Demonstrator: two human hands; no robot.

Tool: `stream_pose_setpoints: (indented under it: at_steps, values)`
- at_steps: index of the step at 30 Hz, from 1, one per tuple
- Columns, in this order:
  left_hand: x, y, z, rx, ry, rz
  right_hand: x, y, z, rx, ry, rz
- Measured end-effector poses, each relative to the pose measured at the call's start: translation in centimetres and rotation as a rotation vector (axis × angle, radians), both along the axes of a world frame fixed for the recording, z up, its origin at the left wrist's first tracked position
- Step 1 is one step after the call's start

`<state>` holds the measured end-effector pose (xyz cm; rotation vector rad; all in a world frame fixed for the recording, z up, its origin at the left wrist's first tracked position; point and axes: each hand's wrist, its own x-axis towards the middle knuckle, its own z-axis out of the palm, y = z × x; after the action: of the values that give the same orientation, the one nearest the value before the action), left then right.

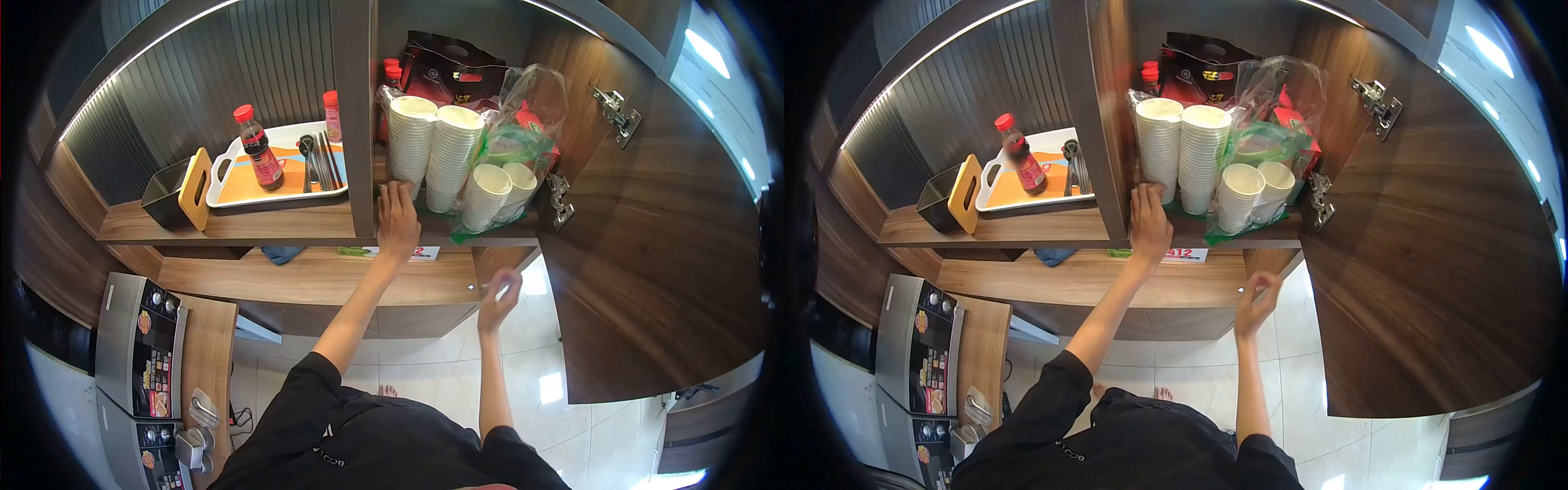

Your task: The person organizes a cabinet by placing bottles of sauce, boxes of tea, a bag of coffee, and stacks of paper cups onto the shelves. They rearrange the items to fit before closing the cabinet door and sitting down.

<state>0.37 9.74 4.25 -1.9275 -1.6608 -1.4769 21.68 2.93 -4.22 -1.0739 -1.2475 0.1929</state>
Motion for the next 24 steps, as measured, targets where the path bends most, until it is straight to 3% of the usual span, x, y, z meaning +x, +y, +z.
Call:
stream_pose_setpoints:
  at_steps: [5, 7, 9, 11, 13, 15, 18, 20, 22, 24]
  values:
    - [0.1, -0.7, 0.2, -0.098, 0.011, 0.018, 4.7, -8.7, -7.0, -0.461, -0.079, 0.232]
    - [0.0, -0.8, -0.9, -0.062, 0.061, 0.031, 8.2, -11.4, -11.7, -0.55, 0.112, 0.207]
    - [0.6, -1.3, -2.5, -0.02, 0.048, -0.012, 11.2, -14.7, -12.2, -0.639, 0.159, 0.047]
    - [1.5, -2.5, -3.6, -0.031, -0.026, -0.097, 14.5, -17.3, -12.3, -0.605, 0.237, -0.124]
    - [2.0, -4.0, -4.3, -0.002, 0.115, -0.085, 17.1, -19.0, -10.6, -0.493, 0.463, -0.268]
    - [2.3, -5.2, -5.3, 0.011, 0.214, -0.077, 19.4, -19.9, -9.6, -0.212, 0.654, -0.382]
    - [1.9, -5.4, -6.1, -0.013, 0.274, -0.063, 18.9, -20.3, -2.7, 0.008, 0.64, -0.369]
    - [1.9, -5.4, -6.1, -0.029, 0.27, -0.072, 17.0, -20.2, -0.1, -0.008, 0.335, -0.493]
    - [1.6, -5.5, -6.2, -0.024, 0.281, -0.07, 15.1, -20.0, 1.3, 0.04, 0.296, -0.479]
    - [1.4, -5.4, -6.3, -0.022, 0.289, -0.072, 13.8, -19.4, 2.0, 0.15, 0.521, -0.336]
